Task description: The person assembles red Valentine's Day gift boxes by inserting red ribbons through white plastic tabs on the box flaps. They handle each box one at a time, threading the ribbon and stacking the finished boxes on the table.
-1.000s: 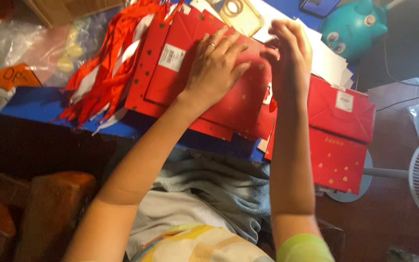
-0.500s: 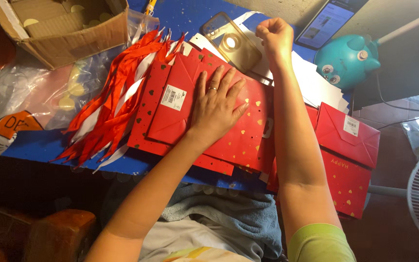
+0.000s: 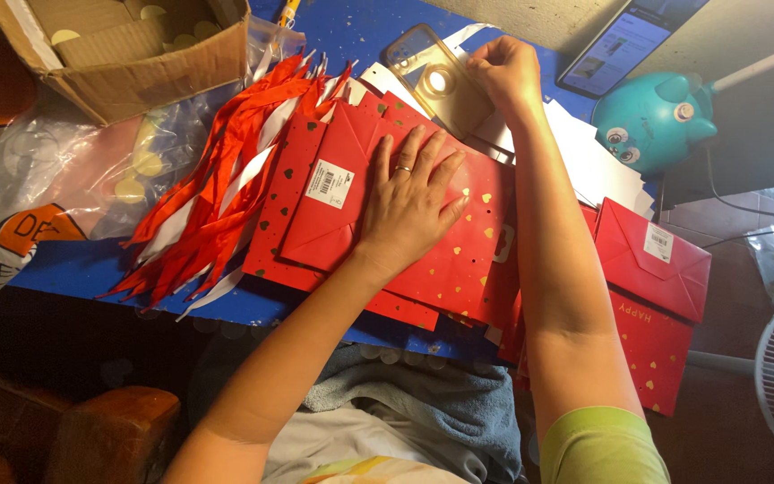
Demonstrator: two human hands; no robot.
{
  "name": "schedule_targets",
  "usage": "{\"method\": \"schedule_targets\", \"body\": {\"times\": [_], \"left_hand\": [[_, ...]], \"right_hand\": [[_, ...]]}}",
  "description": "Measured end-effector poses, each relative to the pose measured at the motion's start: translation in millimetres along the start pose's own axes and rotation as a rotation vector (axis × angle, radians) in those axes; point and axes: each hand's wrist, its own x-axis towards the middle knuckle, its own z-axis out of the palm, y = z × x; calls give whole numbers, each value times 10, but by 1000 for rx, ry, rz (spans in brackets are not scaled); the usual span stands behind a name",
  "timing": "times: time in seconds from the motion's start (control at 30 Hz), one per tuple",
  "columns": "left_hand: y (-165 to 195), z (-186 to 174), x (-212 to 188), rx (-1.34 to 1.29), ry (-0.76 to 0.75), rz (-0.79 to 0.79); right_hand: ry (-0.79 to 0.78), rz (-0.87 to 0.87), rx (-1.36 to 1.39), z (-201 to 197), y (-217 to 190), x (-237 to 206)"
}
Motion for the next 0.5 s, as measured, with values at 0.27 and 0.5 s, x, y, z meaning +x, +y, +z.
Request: {"method": "schedule_targets", "body": {"times": [0.27, 0.5], "left_hand": [[6, -19, 1, -11, 3, 6], [38, -90, -22, -18, 6, 21]], "right_hand": [[57, -59, -240, 59, 84, 35], [268, -183, -96, -282, 24, -91]]}}
